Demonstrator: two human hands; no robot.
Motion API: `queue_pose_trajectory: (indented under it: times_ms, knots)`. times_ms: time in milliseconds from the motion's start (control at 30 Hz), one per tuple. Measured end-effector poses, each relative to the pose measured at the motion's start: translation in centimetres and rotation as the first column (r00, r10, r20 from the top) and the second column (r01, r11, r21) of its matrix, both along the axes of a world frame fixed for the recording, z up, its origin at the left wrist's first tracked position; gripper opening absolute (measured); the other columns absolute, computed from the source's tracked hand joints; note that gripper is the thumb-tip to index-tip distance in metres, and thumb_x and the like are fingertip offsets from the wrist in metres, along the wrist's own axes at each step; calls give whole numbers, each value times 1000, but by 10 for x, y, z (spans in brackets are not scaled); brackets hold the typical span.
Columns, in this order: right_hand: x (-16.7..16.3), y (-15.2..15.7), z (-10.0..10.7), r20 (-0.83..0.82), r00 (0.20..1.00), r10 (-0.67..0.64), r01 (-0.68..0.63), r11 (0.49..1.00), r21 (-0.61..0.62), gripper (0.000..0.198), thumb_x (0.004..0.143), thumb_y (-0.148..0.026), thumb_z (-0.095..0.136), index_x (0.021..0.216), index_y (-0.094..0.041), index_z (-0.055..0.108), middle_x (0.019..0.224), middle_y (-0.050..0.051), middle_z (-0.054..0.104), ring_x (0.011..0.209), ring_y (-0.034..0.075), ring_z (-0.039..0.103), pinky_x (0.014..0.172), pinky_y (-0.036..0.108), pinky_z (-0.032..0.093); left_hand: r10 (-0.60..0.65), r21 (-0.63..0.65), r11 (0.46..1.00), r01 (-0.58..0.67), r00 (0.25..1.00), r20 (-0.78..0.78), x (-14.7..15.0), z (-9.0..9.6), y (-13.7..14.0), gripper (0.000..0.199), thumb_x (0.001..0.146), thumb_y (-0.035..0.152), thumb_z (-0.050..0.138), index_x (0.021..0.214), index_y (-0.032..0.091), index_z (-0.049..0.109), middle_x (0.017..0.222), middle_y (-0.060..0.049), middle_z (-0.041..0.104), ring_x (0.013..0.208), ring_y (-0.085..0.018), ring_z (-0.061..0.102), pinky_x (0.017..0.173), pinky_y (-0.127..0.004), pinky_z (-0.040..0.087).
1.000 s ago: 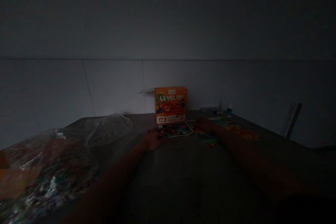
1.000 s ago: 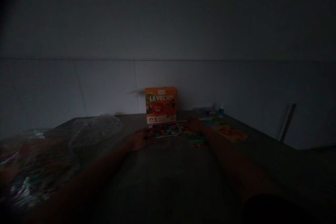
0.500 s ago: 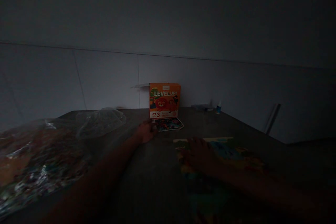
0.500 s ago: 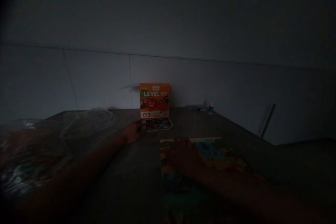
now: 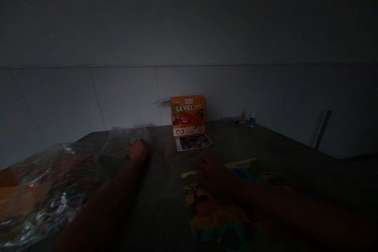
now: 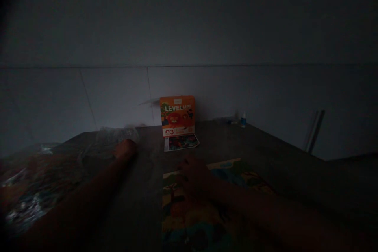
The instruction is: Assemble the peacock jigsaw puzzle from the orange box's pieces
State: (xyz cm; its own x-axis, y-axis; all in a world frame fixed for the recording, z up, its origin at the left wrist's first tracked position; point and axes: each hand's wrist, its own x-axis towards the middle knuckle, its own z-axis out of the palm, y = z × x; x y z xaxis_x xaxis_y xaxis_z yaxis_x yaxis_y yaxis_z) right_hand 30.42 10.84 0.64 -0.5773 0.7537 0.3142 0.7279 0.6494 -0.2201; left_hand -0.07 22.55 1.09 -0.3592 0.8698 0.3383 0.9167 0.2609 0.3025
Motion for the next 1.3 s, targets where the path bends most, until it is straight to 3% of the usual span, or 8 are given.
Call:
queue_pose_trajectory:
  times_ms: [100,167,300,400,567,767,1133,1300]
  knots:
    - [4,10,-5,-45,998,-32,32,999,8,19,92,-21,55,104,-14,67,103,11,63,95,23,58,86,36,46,-136,133,981,140,990,-45,22,9,-10,29,97,29,59,122,14,58,124,-11,58,111,-26,59,94,-48,51]
    - [2,9,-7,-50,998,-40,41,999,20,17,92,-21,55,102,-13,66,102,11,63,96,23,57,87,37,45,-323,194,920,340,940,-114,46,10,-22,25,98,20,52,121,13,57,127,-12,56,119,-27,53,101,-49,45]
    - [-14,-6,-12,-44,985,-164,166,985,44,18,90,-23,56,100,-11,63,104,15,63,97,27,56,87,39,45,-754,93,616,782,620,-220,99,6,-45,23,92,11,50,104,22,66,114,-6,62,112,-20,55,101,-33,45]
    - [-39,-21,-17,-16,961,-277,277,957,81,23,91,-24,51,106,-10,62,107,19,62,98,32,56,87,45,44,-850,55,479,876,478,-220,117,6,-58,26,85,10,56,105,23,66,116,-7,61,113,-23,53,101,-37,45]
    - [-68,-32,-16,-20,953,-302,301,953,-16,24,89,-23,52,108,-12,62,111,20,61,105,35,55,90,48,42,-828,138,521,842,538,-160,90,10,-88,44,86,9,47,129,19,53,125,-13,53,121,-28,47,104,-44,43]
    - [-59,-23,-11,23,988,-153,152,988,25,16,90,-22,52,101,-13,60,106,15,61,101,29,54,87,41,41,-865,-20,500,866,498,-63,47,-1,-138,18,96,26,46,94,20,63,93,-7,61,92,-21,60,83,-32,50]
    - [-57,-20,-9,82,994,-67,65,998,24,17,90,-24,57,99,-12,62,104,14,62,99,27,55,86,38,41,-854,-138,518,844,518,-35,54,-6,-133,11,83,29,58,85,19,54,93,-7,61,87,-23,58,80,-35,46]
    - [-54,-30,8,186,974,-128,128,992,11,35,95,-37,51,110,-7,62,107,22,63,100,35,58,85,47,42,-786,-202,612,764,615,-57,62,-2,-150,11,87,28,51,81,20,54,84,-8,60,78,-24,60,71,-36,44]
